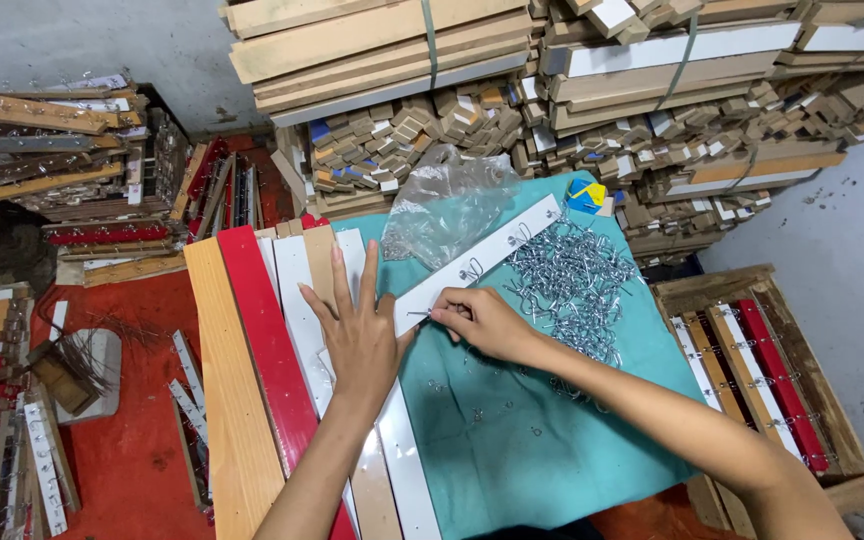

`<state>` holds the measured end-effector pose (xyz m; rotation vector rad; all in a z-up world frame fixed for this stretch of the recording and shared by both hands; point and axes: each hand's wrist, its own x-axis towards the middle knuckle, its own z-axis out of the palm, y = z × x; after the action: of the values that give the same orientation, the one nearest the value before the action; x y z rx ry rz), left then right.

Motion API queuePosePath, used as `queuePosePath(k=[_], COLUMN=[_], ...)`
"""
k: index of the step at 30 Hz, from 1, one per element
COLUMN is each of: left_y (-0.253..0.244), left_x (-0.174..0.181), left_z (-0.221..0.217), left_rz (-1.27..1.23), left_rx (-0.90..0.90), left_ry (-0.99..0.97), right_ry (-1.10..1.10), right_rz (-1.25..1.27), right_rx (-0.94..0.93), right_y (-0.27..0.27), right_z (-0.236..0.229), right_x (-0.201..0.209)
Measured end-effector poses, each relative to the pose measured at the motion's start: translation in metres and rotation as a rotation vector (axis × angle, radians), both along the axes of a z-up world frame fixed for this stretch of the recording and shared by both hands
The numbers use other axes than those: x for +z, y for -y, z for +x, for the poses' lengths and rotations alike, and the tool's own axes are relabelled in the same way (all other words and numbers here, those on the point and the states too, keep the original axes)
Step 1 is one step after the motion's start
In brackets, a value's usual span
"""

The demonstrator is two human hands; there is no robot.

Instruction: Attaching small metal hooks to a white strip and aligning them using a wooden stick

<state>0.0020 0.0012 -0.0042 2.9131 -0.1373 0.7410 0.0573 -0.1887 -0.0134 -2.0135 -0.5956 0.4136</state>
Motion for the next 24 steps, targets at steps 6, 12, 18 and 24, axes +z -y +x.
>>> queuePosePath(k=[6, 12, 18, 24], left_y=[0.001, -0.001, 0.000, 0.000], left_x=[0.003, 0.001, 0.000, 0.003], left_z=[0.000, 0.001, 0.001, 0.001], left_rz=[-0.010, -0.022, -0.007, 0.002], left_rx=[-0.003, -0.012, -0.002, -0.005], left_ry=[-0.007, -0.012, -0.005, -0.003], right_ry=[-0.029, -0.027, -0.002, 0.119], right_rz=[-0.018, -0.051, -0.068, -0.222], right_rx=[0.020, 0.031, 0.044, 0.081], right_y=[0.000, 0.000, -0.003, -0.006], right_z=[0.003, 0.002, 0.003, 0.006], right_x=[0.014, 0.020, 0.024, 0.033])
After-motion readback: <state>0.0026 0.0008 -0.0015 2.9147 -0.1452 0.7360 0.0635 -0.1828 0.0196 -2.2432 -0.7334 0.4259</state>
